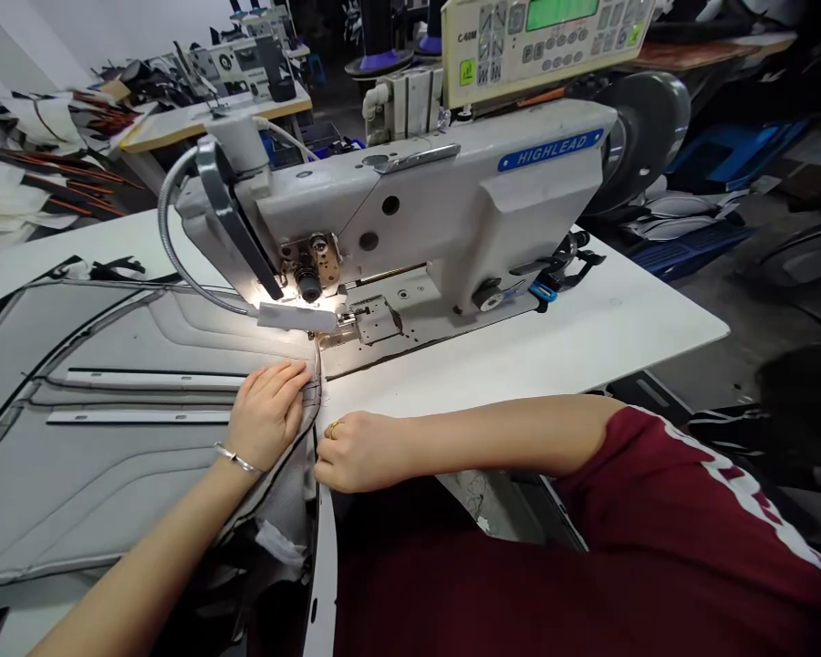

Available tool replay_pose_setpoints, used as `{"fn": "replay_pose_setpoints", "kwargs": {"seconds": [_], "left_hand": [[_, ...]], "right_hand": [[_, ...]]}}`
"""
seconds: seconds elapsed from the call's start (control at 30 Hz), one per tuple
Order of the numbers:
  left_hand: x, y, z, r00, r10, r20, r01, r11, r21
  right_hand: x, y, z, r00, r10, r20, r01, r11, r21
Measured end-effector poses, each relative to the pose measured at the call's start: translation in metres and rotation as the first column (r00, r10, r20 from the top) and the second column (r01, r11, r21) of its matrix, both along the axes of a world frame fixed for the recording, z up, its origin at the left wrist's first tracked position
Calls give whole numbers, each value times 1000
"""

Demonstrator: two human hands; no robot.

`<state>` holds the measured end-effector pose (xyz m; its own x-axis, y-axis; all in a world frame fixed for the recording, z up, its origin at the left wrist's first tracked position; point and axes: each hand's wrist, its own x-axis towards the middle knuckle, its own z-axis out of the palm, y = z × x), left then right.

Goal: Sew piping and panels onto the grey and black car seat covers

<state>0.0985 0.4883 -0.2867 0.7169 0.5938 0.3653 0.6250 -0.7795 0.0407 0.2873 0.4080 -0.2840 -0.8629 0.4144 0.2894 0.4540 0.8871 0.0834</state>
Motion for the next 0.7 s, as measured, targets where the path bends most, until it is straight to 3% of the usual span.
{"fn": "replay_pose_setpoints", "kwargs": {"seconds": [0.27, 0.5, 0.7], "left_hand": [[13, -3, -2, 1000, 30, 4, -30, 999, 32], [14, 7, -3, 1000, 21, -11, -21, 999, 46], [19, 12, 0, 997, 34, 64, -33, 999, -13]], "right_hand": [[3, 6, -3, 999, 32, -41, -31, 999, 15], [6, 10, -9, 998, -12, -55, 11, 1000, -13], [7, 12, -14, 994, -75, -82, 72, 997, -33]]}}
